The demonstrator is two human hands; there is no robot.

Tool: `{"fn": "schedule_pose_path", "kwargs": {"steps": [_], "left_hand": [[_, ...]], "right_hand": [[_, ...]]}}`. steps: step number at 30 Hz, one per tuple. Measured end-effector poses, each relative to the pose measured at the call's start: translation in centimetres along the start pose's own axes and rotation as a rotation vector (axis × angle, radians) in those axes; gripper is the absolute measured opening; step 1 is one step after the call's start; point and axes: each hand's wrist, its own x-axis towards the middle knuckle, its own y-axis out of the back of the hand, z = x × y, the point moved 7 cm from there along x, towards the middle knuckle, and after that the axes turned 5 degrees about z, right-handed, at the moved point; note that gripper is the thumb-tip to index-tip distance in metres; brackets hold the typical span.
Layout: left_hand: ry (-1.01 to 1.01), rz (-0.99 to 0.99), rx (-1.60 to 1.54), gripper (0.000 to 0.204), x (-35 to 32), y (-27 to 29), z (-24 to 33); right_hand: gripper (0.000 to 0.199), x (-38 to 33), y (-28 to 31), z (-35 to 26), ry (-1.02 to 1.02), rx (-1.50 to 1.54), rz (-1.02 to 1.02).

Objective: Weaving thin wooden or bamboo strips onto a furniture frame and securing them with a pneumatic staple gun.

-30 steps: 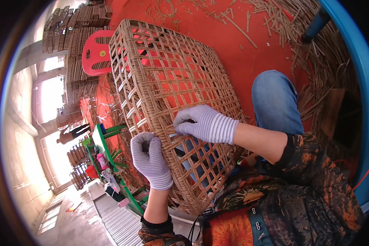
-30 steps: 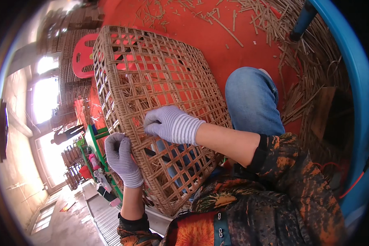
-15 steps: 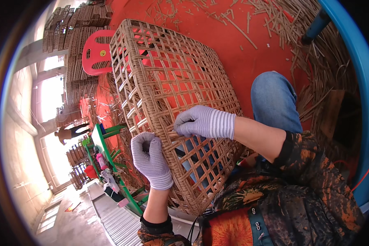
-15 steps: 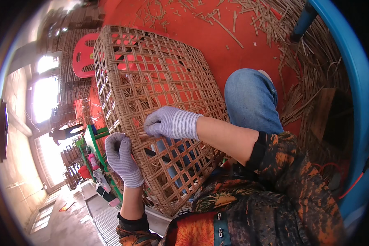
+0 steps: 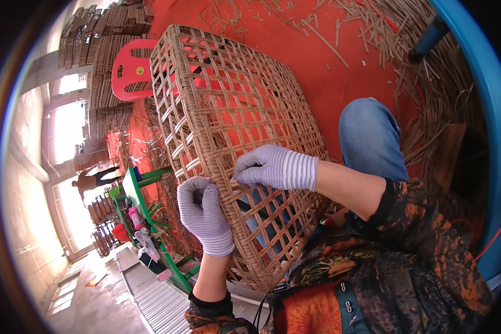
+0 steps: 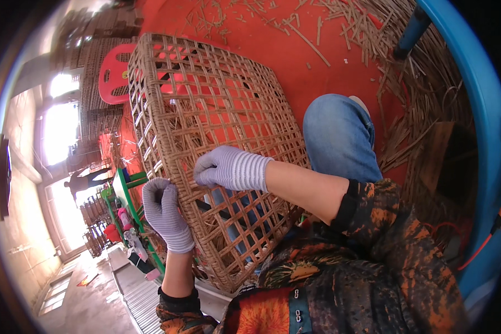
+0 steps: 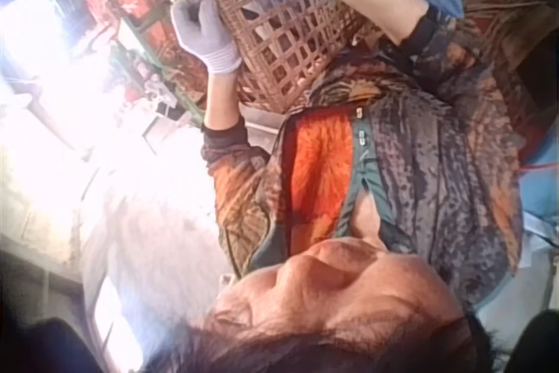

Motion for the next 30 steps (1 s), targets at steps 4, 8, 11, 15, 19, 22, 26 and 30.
{"fn": "schedule_pose_path", "kwargs": {"steps": [4,8,11,15,19,22,26,30], "left_hand": [[0.002,0.009,0.001,0.008,0.1,0.1,-0.2],[-0.012,0.021,-0.016,0.008,0.2,0.2,-0.4],[0.004,0.019,-0.013,0.007,0.4,0.3,-0.6],[-0.029,0.036,-0.010,0.006,0.6,0.4,-0.8],[-0.024,0.039,-0.024,0.007,0.7,0.5,-1.2],[-0.033,0.040,-0.037,0.006,1.0,0.6,-1.6],[-0.009,0.057,-0.069,0.005,1.2,0.6,-2.2],[0.008,0.058,-0.059,0.005,1.3,0.5,-2.5]], "right_hand": [[0.025,-0.1,0.0,0.0,-0.028,0.076,-0.056],[0.024,0.0,-0.6,0.2,-0.027,0.049,-0.050],[0.024,0.0,-0.4,-0.4,0.117,0.081,0.093],[0.026,0.2,-0.8,0.8,-0.022,0.127,0.053],[0.025,0.5,-0.8,0.9,-0.046,0.130,0.045],[0.023,1.0,-0.9,0.4,0.017,0.078,0.094],[0.021,1.1,-1.9,-0.2,0.079,0.012,0.189],[0.020,0.6,-1.7,-0.7,0.111,-0.062,0.357]]}}
